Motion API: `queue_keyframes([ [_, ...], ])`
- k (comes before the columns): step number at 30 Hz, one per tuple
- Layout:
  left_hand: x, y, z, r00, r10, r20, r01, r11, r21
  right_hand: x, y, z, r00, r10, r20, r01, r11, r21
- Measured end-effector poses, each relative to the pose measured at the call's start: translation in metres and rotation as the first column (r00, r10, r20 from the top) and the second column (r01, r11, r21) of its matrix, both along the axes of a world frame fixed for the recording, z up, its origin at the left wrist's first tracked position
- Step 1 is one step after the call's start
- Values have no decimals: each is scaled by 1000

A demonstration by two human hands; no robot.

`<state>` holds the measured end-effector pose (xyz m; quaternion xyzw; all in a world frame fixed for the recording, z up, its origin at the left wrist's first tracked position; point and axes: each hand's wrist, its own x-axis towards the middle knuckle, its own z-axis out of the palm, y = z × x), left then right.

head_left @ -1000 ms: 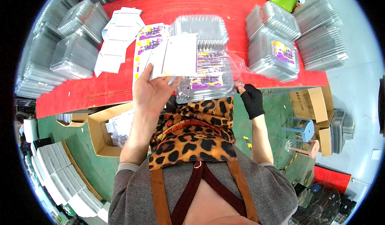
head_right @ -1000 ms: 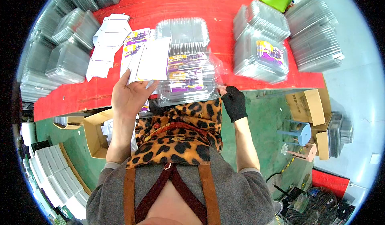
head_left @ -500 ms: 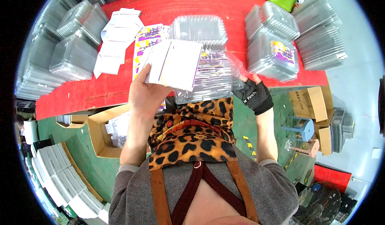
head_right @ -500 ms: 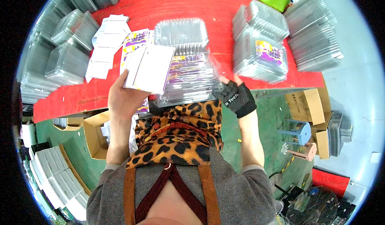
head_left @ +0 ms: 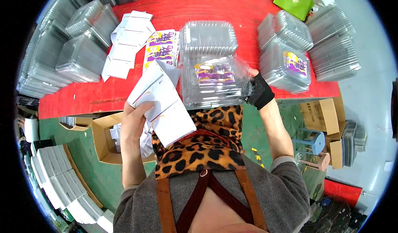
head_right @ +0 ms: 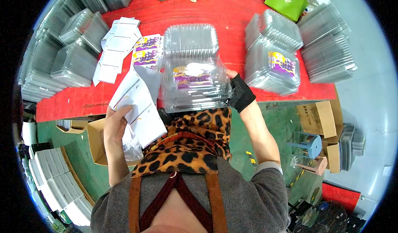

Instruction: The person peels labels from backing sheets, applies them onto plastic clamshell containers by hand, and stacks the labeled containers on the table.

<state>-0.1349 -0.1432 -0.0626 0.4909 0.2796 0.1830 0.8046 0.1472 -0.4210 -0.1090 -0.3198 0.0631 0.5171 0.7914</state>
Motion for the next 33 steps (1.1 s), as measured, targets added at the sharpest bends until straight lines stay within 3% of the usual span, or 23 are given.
queue_keyframes([
  [1, -1, 2, -6, 999, -33, 10, 33, 999, 41, 4, -7, -10, 998, -8, 59, 9, 1000, -16],
  [2, -1, 2, -10, 999, -39, 18, 38, 998, 58, 16, -19, -29, 988, 154, -25, -145, 963, 226],
  [5, 0, 4, -17, 1000, -24, 19, 24, 999, 35, 5, -12, -9, 999, -9, -37, 9, 1000, 7],
  [8, 4, -3, -14, 999, 39, -18, -41, 996, -84, -10, 4, 33, 980, 27, -195, -22, 999, 27],
  [11, 8, 0, -11, 994, 102, 35, -77, 900, -429, -13, 7, 14, 993, 34, 113, -26, 997, -71],
  [12, 11, 0, -9, 990, 114, 85, -61, 878, -475, 2, -3, -10, 973, 165, 164, -159, 986, -46],
  [14, 16, 0, -5, 972, 148, 181, -21, 827, -562, -2, -3, -10, 930, 177, 321, -133, 979, -154],
  [16, 16, 0, -9, 982, 185, 43, -151, 900, -409, -21, 1, 16, 920, 102, 380, 6, 962, -275],
  [17, 16, -1, -14, 977, 212, -24, -208, 924, -322, -22, 1, 16, 901, 103, 421, 2, 971, -241],
  [21, 8, -3, -17, 995, 94, 32, -89, 988, -129, -23, 3, 5, 847, 72, 526, -7, 992, -124],
  [25, 7, -15, -5, 992, 116, 49, -118, 992, 49, -27, -6, 2, 814, 87, 575, -9, 990, -137],
  [28, 10, -19, -2, 989, 119, 91, -124, 991, 48, -39, -5, 20, 763, 14, 646, 5, 1000, -27],
  [31, 12, -19, -5, 987, 110, 114, -100, 991, -92, -34, -2, 22, 732, -36, 681, 59, 998, -10],
  [33, 11, -18, -12, 991, 87, 106, -76, 992, -99, -29, -5, 29, 737, -44, 674, 89, 995, -33],
])
